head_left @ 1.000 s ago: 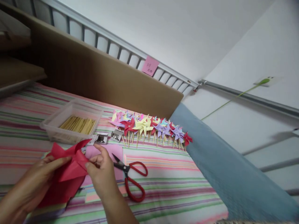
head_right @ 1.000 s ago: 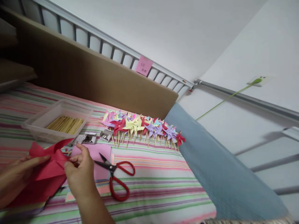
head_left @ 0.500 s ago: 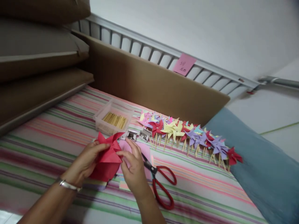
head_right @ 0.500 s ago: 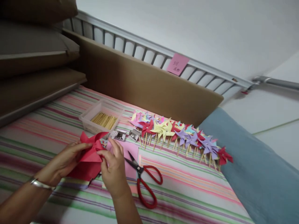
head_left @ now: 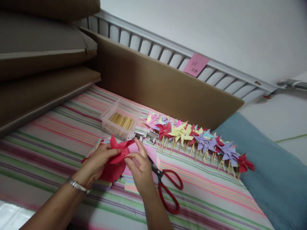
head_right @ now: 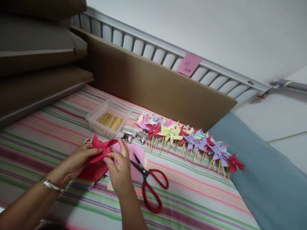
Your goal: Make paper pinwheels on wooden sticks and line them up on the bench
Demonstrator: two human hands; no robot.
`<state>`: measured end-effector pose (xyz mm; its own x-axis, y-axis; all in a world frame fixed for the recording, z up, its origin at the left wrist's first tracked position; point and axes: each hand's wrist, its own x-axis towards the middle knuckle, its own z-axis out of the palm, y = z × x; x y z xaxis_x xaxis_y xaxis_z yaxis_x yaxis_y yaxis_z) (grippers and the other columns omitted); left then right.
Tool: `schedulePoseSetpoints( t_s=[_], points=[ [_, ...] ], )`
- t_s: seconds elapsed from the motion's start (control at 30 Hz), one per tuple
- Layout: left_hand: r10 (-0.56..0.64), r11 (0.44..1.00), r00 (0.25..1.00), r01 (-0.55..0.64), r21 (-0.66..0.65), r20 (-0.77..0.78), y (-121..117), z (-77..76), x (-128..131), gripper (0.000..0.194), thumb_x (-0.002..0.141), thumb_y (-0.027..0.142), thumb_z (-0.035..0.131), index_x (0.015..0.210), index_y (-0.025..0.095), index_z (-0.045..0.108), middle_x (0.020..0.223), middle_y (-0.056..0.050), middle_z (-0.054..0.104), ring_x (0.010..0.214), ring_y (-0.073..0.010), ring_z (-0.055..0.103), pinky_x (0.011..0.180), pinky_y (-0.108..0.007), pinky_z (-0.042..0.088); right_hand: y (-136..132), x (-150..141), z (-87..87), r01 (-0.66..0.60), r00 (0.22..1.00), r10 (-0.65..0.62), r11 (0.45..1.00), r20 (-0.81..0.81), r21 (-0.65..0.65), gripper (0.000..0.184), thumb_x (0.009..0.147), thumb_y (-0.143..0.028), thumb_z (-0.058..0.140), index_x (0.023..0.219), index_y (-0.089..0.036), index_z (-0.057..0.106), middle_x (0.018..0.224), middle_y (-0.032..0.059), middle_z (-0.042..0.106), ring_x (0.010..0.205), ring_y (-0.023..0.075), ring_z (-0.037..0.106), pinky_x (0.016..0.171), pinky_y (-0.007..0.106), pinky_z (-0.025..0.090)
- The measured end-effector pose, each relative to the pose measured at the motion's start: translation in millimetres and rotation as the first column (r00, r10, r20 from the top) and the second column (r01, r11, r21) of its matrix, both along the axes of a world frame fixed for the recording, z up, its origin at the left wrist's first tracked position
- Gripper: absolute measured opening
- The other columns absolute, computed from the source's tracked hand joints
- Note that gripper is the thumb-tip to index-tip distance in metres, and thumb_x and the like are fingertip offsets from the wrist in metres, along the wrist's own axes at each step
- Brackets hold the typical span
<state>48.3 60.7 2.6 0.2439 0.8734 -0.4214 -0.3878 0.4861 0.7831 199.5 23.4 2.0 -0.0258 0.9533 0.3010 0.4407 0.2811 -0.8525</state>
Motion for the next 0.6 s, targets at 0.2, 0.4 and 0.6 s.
schedulePoseSetpoints(
  t_s=[0.2, 0.4, 0.6],
  points=[
    [-0.015, 1.000, 0.999, 0.016, 0.017, -0.051, -4.2, -8.0, 10.0, 0.020, 0.057, 0.021, 0.076, 0.074, 0.012, 0.069, 0.059, -0.003, 0.071, 0.055, -0.0165, 0.065, 0.056, -0.024, 0.048, 0.2, -0.5, -4.6, 0.126, 0.992, -0.124, 0.991, 0.035, -0.052, 0.008, 0.079, -0.021, 0.065, 0.072, -0.020, 0.067, 0.146, 0.0115, 0.041, 0.138, 0.0266, 0.030, 0.112, 0.049, 0.023],
    [-0.027, 0.999, 0.995, 0.029, 0.024, -0.093, -4.8, -13.9, 12.6, 0.018, 0.059, 0.023, 0.073, 0.071, 0.012, 0.066, 0.056, -0.003, 0.069, 0.045, -0.0148, 0.060, 0.046, -0.024, 0.046, -0.7, -0.2, -4.6, 0.141, 0.976, -0.136, 0.990, 0.169, -0.021, 0.012, 0.083, -0.020, 0.058, 0.074, -0.019, 0.066, 0.145, 0.0135, 0.042, 0.139, 0.0266, 0.028, 0.111, 0.048, 0.024],
    [-0.061, 0.997, 0.996, 0.064, 0.041, -0.066, -5.7, -13.6, 11.8, 0.017, 0.062, 0.023, 0.073, 0.073, 0.012, 0.067, 0.059, -0.005, 0.070, 0.050, -0.0156, 0.063, 0.050, -0.024, 0.048, -0.7, -0.9, -4.9, 0.159, 0.968, -0.158, 0.987, 0.197, 0.010, 0.010, 0.080, -0.018, 0.062, 0.071, -0.020, 0.066, 0.144, 0.0120, 0.044, 0.138, 0.0264, 0.030, 0.110, 0.048, 0.025]
  ],
)
